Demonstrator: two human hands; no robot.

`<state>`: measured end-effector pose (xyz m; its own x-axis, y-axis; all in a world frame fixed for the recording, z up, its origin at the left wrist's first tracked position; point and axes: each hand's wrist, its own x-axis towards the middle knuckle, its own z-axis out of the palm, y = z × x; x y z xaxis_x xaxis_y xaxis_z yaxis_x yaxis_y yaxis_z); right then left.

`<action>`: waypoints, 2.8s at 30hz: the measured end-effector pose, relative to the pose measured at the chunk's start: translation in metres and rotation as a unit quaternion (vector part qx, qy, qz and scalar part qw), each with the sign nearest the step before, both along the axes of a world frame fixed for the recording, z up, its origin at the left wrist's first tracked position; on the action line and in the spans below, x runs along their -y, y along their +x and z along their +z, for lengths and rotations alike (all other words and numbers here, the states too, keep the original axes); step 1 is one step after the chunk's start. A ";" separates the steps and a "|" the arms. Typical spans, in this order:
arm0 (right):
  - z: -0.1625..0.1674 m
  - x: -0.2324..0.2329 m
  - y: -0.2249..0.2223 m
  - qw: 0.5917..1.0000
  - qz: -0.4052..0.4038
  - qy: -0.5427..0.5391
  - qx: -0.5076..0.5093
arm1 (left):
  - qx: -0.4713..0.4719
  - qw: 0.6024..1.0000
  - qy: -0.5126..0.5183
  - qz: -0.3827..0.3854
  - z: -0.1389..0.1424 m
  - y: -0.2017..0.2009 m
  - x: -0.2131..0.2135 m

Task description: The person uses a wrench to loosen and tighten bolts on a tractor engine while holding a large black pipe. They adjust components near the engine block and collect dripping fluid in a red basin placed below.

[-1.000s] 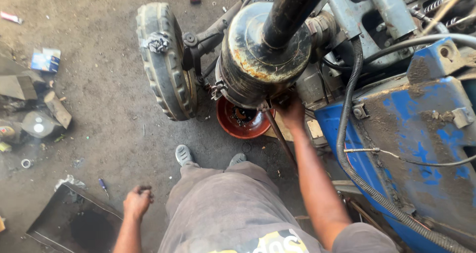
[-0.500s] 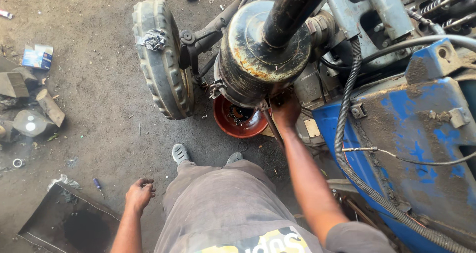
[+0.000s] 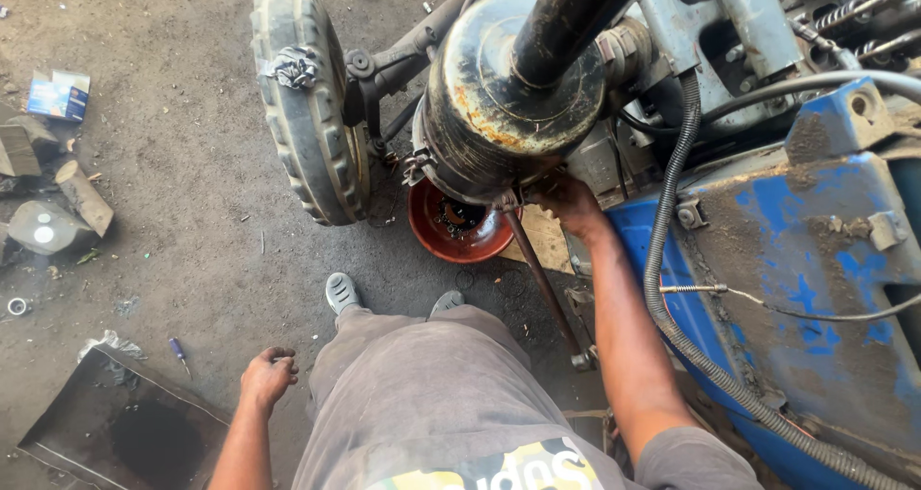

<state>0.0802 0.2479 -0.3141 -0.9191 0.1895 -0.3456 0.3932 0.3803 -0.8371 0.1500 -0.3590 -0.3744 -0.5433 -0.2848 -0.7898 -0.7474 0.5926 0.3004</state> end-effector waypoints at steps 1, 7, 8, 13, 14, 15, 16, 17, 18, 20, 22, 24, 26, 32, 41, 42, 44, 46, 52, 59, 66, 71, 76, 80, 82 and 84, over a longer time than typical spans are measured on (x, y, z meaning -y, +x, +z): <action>-0.003 -0.005 -0.002 1.000 0.018 0.001 -0.025 | 0.000 1.000 0.004 0.006 0.000 -0.002 -0.002; -0.028 -0.017 -0.002 0.994 0.067 0.069 -0.055 | -0.029 0.999 0.016 -0.006 0.002 -0.015 -0.008; -0.031 -0.017 -0.001 0.993 0.058 0.076 -0.062 | -0.032 0.999 0.017 -0.008 0.003 -0.016 -0.009; -0.041 -0.003 0.013 0.982 0.021 0.179 -0.064 | -0.031 0.999 0.023 -0.002 0.000 -0.014 -0.012; -0.042 0.001 0.016 0.981 0.000 0.145 -0.126 | -0.027 0.999 0.024 0.003 -0.001 -0.013 -0.012; -0.042 0.006 0.017 0.976 -0.020 0.109 -0.186 | -0.033 0.999 0.028 -0.001 -0.001 -0.012 -0.012; -0.041 0.009 0.019 0.967 -0.039 0.072 -0.242 | -0.035 0.999 0.030 -0.005 -0.002 -0.010 -0.011; -0.039 0.010 0.019 0.971 -0.019 0.085 -0.222 | -0.037 0.999 0.031 -0.011 -0.001 -0.008 -0.010; -0.037 0.009 0.018 0.974 -0.001 0.099 -0.203 | -0.032 0.999 0.029 -0.013 -0.001 -0.006 -0.009; -0.029 0.005 0.014 0.984 0.015 0.085 -0.157 | -0.026 0.999 0.030 -0.018 -0.001 -0.005 -0.006; -0.022 -0.002 0.010 0.994 0.018 0.026 -0.100 | -0.025 0.999 0.022 -0.013 0.000 -0.006 -0.004; -0.018 -0.007 0.005 0.997 0.032 0.057 -0.049 | -0.025 1.000 0.016 -0.006 0.001 -0.005 -0.001; -0.018 -0.008 0.003 0.997 0.048 0.061 -0.027 | -0.027 0.999 0.016 -0.005 0.002 -0.006 0.000; -0.029 -0.006 0.005 0.987 0.061 0.085 -0.118 | -0.030 0.999 0.033 0.017 -0.001 -0.004 -0.004; -0.041 0.073 -0.008 0.903 -0.225 0.271 -0.247 | -0.019 1.000 0.011 -0.019 0.000 -0.007 -0.013; -0.041 0.081 -0.011 0.903 -0.261 0.238 -0.246 | -0.024 0.999 0.013 -0.018 0.001 -0.008 -0.014; -0.036 0.084 -0.010 0.915 -0.274 0.184 -0.231 | -0.033 0.999 0.013 -0.017 0.002 -0.008 -0.012; -0.029 0.070 -0.004 0.940 -0.224 0.144 -0.214 | -0.033 0.999 0.023 0.006 0.002 -0.008 -0.009; -0.017 0.010 0.006 0.999 -0.048 0.021 -0.010 | -0.030 0.998 0.044 0.025 -0.006 0.005 0.001; -0.019 0.022 0.002 0.956 -0.002 0.162 -0.244 | -0.016 1.000 0.010 -0.003 -0.005 0.008 0.001; -0.020 0.073 -0.002 0.947 -0.201 0.180 -0.172 | -0.038 0.999 0.033 0.001 0.001 0.002 -0.004; 0.001 0.038 0.012 0.942 -0.053 0.160 -0.289 | -0.043 0.998 0.045 0.023 -0.004 0.007 0.001; 0.003 0.029 0.004 0.962 -0.025 0.179 -0.206 | -0.022 0.999 0.022 -0.010 -0.007 0.013 0.002; -0.010 0.046 0.003 0.943 -0.094 0.232 -0.220 | -0.005 1.000 0.015 -0.006 -0.005 0.009 -0.004; -0.016 0.056 0.006 0.952 -0.119 0.204 -0.195 | -0.027 0.999 0.039 0.007 -0.003 0.004 -0.008; -0.018 0.057 0.014 0.964 -0.148 0.180 -0.127 | -0.037 0.998 0.047 0.011 0.000 0.000 -0.011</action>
<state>0.0945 0.1905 -0.3316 -0.8530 0.5215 0.0197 0.3288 0.5663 -0.7558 0.1505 -0.3481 -0.3747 -0.5960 -0.2237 -0.7712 -0.7332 0.5432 0.4091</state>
